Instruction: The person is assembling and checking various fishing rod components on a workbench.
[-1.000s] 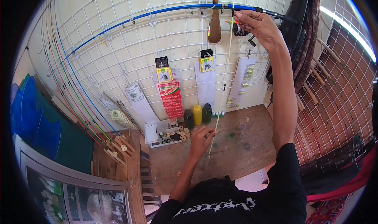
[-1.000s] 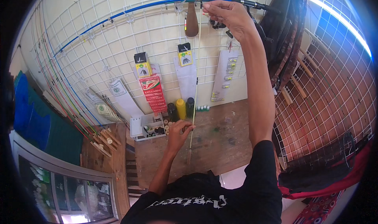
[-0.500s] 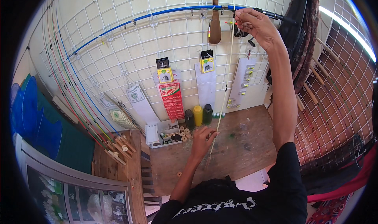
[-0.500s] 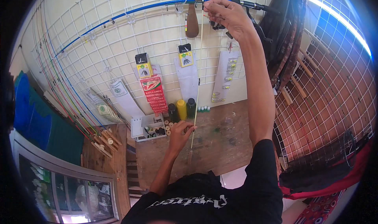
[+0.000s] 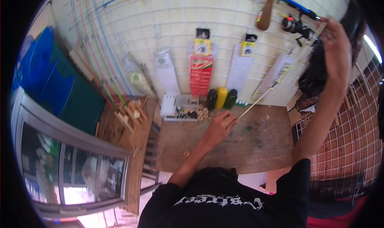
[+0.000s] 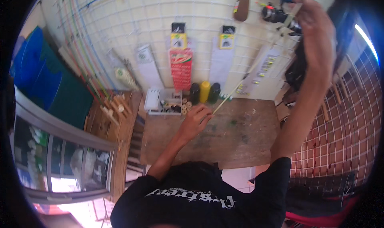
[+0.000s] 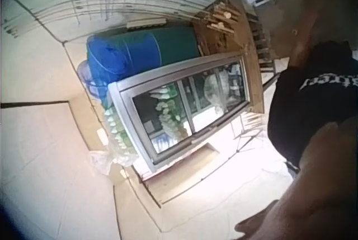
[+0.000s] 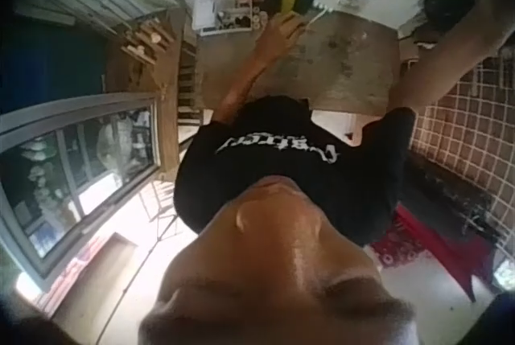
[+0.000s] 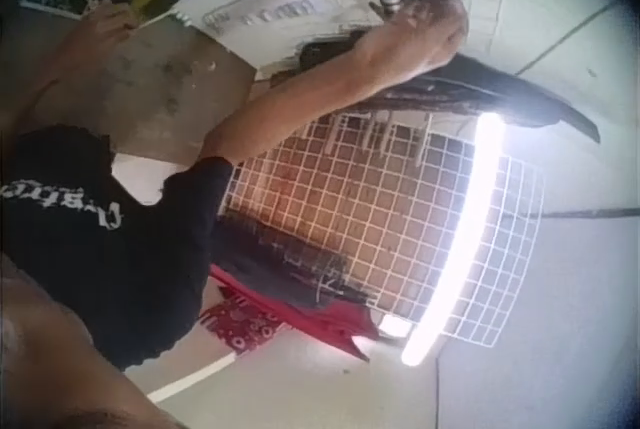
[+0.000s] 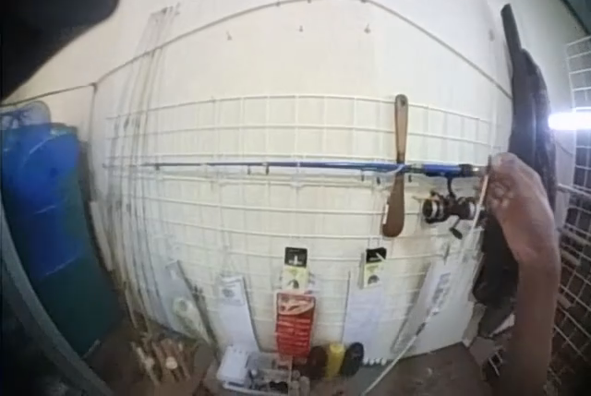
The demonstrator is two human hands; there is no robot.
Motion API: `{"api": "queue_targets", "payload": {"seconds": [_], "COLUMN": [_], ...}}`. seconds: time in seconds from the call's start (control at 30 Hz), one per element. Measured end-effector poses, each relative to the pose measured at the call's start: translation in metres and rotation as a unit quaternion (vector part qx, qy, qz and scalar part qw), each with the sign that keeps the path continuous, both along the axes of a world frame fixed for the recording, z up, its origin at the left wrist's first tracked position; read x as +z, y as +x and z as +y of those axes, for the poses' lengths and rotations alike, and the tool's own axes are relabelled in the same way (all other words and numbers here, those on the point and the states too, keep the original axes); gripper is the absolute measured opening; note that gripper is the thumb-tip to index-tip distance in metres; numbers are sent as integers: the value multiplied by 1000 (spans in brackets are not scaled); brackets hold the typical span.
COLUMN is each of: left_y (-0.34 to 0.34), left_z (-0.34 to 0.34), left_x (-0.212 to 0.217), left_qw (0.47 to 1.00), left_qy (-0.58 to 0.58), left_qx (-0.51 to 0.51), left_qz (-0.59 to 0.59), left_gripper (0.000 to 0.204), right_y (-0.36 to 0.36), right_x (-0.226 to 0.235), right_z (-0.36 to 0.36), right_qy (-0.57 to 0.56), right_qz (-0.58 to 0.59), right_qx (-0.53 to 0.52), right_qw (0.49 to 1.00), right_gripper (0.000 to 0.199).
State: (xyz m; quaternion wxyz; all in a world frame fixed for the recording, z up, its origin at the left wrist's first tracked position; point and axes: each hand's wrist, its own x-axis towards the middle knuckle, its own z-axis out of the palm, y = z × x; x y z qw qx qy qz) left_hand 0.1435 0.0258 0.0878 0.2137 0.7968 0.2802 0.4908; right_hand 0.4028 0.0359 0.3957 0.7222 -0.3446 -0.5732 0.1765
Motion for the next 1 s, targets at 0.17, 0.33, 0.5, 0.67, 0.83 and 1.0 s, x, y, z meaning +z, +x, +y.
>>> {"api": "queue_targets", "payload": {"seconds": [0.17,0.33,0.5,0.67,0.83,1.0], "left_y": [-24,-55,-94,-135,-179,-201], "left_z": [-12,-12,-13,-20,-35,-40], "left_x": [19,24,7,-22,-52,-69], "left_qw": [996,993,983,969,947,939], "left_qy": [-75,-38,2,-52,-66,-105], "left_qx": [19,107,182,239,298,306], "left_qz": [-34,-41,12,46,105,121], "left_gripper": [12,19,20,21,23,22], "right_y": [51,67,48,-5,-55,-85], "right_x": [-17,-68,-144,-217,-280,-331], "right_z": [-13,-22,-32,-43,-45,-47], "right_qy": [77,89,37,-6,-98,-131], "right_qz": [99,216,275,356,378,421], "right_qx": [29,42,74,33,35,32], "right_qw": [992,971,958,934,920,897], "right_gripper": [30,31,24,23,16,12]}}
